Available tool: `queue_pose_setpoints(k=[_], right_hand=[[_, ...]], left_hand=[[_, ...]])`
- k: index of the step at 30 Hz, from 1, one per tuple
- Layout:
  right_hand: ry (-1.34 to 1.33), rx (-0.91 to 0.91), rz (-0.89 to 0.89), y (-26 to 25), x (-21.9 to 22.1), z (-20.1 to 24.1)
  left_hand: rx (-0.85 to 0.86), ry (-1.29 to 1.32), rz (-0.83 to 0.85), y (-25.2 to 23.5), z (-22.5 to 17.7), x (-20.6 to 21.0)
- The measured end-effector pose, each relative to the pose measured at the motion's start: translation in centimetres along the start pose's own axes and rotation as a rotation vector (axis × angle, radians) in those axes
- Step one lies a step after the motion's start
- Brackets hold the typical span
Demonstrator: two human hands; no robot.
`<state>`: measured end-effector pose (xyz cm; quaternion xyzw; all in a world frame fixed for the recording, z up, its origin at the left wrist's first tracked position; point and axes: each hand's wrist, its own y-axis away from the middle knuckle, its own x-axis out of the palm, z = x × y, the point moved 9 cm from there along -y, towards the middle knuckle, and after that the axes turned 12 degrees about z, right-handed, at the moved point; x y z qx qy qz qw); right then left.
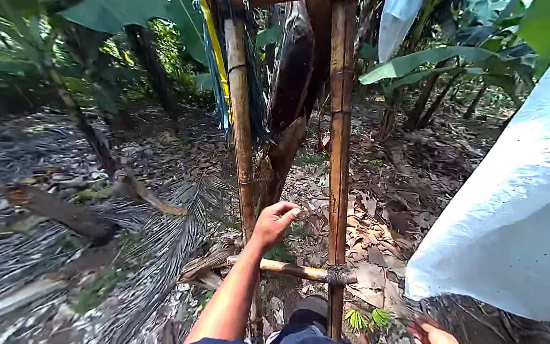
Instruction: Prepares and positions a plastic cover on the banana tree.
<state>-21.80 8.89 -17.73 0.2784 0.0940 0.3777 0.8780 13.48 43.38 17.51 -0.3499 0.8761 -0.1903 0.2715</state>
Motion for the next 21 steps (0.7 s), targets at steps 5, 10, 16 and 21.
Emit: queue_pose_setpoints(k=[5,10,16,21], right_hand=[[0.502,-0.524,0.355,2.2,16.3,17.8],[0.521,-0.833,0.317,5.7,27.0,27.9],[0.433,-0.823,0.092,4.4,28.8,27.9],[0.376,-0.911,0.082,3.7,28.4,28.5]], left_hand=[[-0.266,-0.19,-0.673,2.6,6.7,-16.2],[-0.462,0.051,-0.383,-0.5,17.2,-13.5],[-0.51,0.015,-0.396,0.2,17.3,-13.6],[-0.536,-0.037,-0.417,-0.4,15.9,-12.8]])
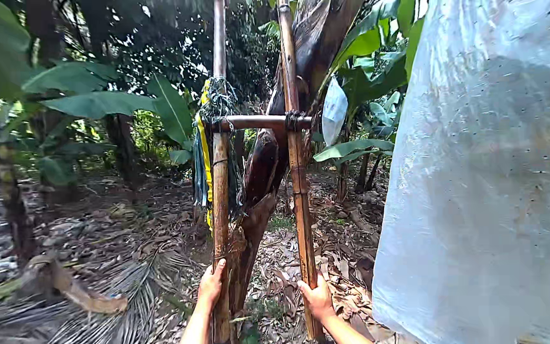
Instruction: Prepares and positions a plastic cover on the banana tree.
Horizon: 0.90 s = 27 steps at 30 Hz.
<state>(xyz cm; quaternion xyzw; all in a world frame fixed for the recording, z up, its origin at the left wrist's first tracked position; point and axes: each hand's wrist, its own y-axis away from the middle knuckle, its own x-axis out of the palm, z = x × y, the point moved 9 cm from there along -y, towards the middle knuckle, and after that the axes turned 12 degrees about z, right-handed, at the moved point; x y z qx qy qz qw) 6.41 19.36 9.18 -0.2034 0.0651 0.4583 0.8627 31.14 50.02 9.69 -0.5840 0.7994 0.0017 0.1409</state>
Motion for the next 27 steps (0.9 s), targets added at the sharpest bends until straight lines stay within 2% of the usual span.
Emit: queue_pose_setpoints(k=[4,7,10,13,18,23,27], right_hand=[[-0.024,0.03,0.027,-0.5,0.2,-0.6],[-0.036,0.064,0.067,0.2,-0.4,-0.5],[-0.061,0.049,0.086,3.3,-3.0,0.9],[-0.12,0.012,0.114,8.1,-5.7,2.8],[-0.187,-0.121,0.016,12.5,-10.0,3.7],[-0.183,-0.144,0.036,11.9,-10.0,3.7],[-0.132,-0.12,0.039,8.7,-8.6,2.1]], left_hand=[[-0.029,-0.006,0.007,-0.6,0.5,0.0],[-0.048,0.004,0.013,0.8,0.0,0.3],[-0.023,-0.031,0.004,4.6,-2.2,0.8],[0.003,-0.034,-0.044,10.4,-4.8,1.1],[0.06,-0.06,-0.03,16.7,-8.5,2.7],[-0.01,-0.113,0.002,16.4,-8.1,3.2],[0.007,-0.137,-0.013,13.0,-7.0,3.0]])
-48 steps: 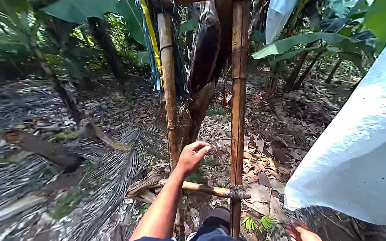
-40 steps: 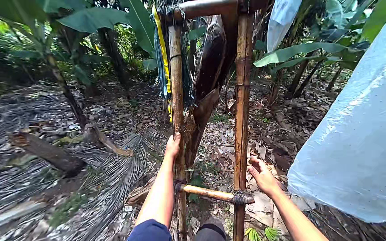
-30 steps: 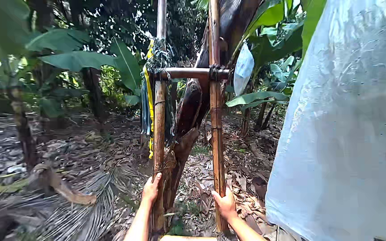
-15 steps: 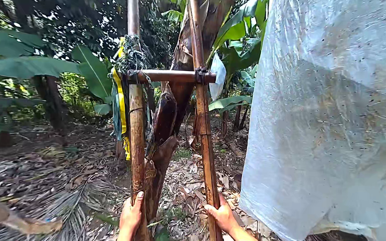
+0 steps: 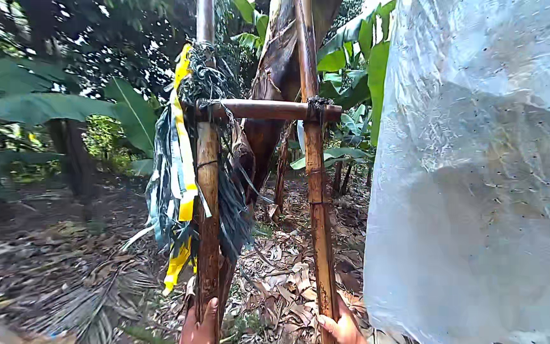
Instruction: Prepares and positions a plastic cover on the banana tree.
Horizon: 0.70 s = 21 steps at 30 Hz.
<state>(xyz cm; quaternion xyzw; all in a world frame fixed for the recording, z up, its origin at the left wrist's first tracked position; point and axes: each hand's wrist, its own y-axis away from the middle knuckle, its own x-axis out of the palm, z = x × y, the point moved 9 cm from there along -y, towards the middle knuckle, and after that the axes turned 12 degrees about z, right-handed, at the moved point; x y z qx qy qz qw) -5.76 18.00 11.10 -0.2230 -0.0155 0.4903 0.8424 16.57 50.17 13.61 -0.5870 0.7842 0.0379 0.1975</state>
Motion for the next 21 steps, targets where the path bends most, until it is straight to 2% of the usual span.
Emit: queue_pose_setpoints(k=[5,7,9,11,13,15,17,21], right_hand=[[0.068,0.007,0.014,-1.5,0.3,-0.8],[0.224,0.11,0.045,-1.2,0.0,-0.8],[0.444,0.302,0.19,-1.0,-0.8,0.0],[0.621,0.5,0.5,-1.0,-1.8,0.7],[0.795,0.618,0.805,-0.6,-3.0,1.9],[0.861,0.552,0.904,-1.0,-3.8,6.0],[0.817,0.338,0.906,-2.0,-3.6,11.4],[0.789,-0.075,0.882,-3.8,-2.1,20.5]], left_hand=[[-0.012,0.058,0.039,-2.9,1.4,0.5],[0.073,0.082,0.016,-3.0,1.5,0.4],[0.372,0.059,-0.135,-2.8,-1.5,-1.0],[0.811,0.052,-0.313,-2.2,-7.0,-3.9],[1.049,0.049,-0.412,-2.4,-12.6,-7.7],[1.111,0.065,-0.431,-4.5,-17.2,-10.7],[1.082,0.069,-0.382,-7.7,-20.6,-12.2],[0.919,0.014,-0.196,-13.6,-24.6,-11.2]])
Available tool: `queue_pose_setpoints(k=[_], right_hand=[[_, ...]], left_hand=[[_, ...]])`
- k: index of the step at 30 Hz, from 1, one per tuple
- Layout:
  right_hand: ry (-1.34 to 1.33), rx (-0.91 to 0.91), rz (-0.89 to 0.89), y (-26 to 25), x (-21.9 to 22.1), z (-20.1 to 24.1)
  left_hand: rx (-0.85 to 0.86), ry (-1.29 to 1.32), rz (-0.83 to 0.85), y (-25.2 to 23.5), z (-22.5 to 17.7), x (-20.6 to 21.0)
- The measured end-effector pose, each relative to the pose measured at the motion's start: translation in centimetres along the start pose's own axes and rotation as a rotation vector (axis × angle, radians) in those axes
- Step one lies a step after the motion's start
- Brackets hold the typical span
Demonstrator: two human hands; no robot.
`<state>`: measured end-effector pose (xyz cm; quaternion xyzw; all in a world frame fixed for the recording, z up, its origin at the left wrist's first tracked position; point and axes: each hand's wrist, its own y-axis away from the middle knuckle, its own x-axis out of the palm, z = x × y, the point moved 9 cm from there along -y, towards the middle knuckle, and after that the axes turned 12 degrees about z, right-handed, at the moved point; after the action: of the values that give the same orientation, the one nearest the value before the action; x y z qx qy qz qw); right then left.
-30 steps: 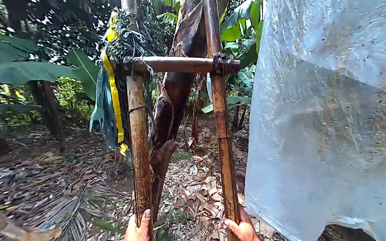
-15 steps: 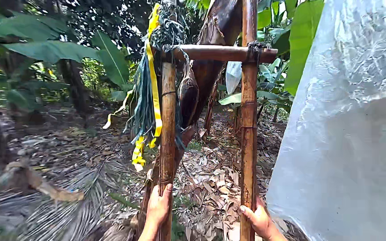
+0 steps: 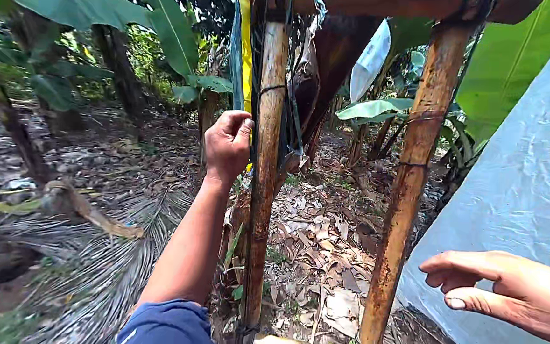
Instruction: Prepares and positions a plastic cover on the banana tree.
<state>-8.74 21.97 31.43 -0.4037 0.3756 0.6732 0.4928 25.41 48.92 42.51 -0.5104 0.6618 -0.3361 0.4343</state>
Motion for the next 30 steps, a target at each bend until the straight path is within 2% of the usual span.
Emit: queue_pose_setpoints(k=[3,6,9,12,14,17,19,22,24,26,30], right_hand=[[0.216,-0.065,-0.04,-0.8,-2.6,4.0],[0.395,-0.086,-0.065,-2.1,-4.2,6.5],[0.452,-0.068,-0.072,-4.3,-6.2,7.9],[0.553,-0.037,-0.221,-7.0,-10.1,11.3],[0.574,-0.045,-0.327,-9.1,-12.9,13.9],[0.395,-0.113,-0.482,-13.3,-17.0,16.1],[0.121,-0.18,-0.532,-17.0,-19.4,16.6],[-0.355,-0.177,-0.527,-22.5,-22.1,16.0],[-0.494,-0.235,-0.542,-24.6,-23.5,16.1],[-0.531,-0.307,-0.563,-25.5,-24.7,16.6],[-0.536,-0.334,-0.576,-24.7,-25.0,16.8]], left_hand=[[-0.078,-0.095,-0.004,-2.5,0.8,0.2],[-0.053,-0.199,-0.059,-4.6,0.8,-0.7],[-0.161,-0.225,0.056,-6.9,1.4,-0.4],[-0.223,-0.199,0.08,-8.1,2.0,-0.8],[-0.229,-0.198,0.019,-7.6,0.5,-2.3],[-0.15,-0.14,-0.006,-6.2,-3.6,-3.1],[-0.055,-0.113,0.081,-5.8,-6.6,-2.1],[0.036,-0.154,0.263,-6.2,-9.8,-0.1],[0.045,-0.212,0.346,-7.1,-10.4,0.5],[-0.004,-0.181,0.324,-8.4,-9.6,-0.2],[-0.253,0.107,0.215,-11.4,-7.3,-1.3]])
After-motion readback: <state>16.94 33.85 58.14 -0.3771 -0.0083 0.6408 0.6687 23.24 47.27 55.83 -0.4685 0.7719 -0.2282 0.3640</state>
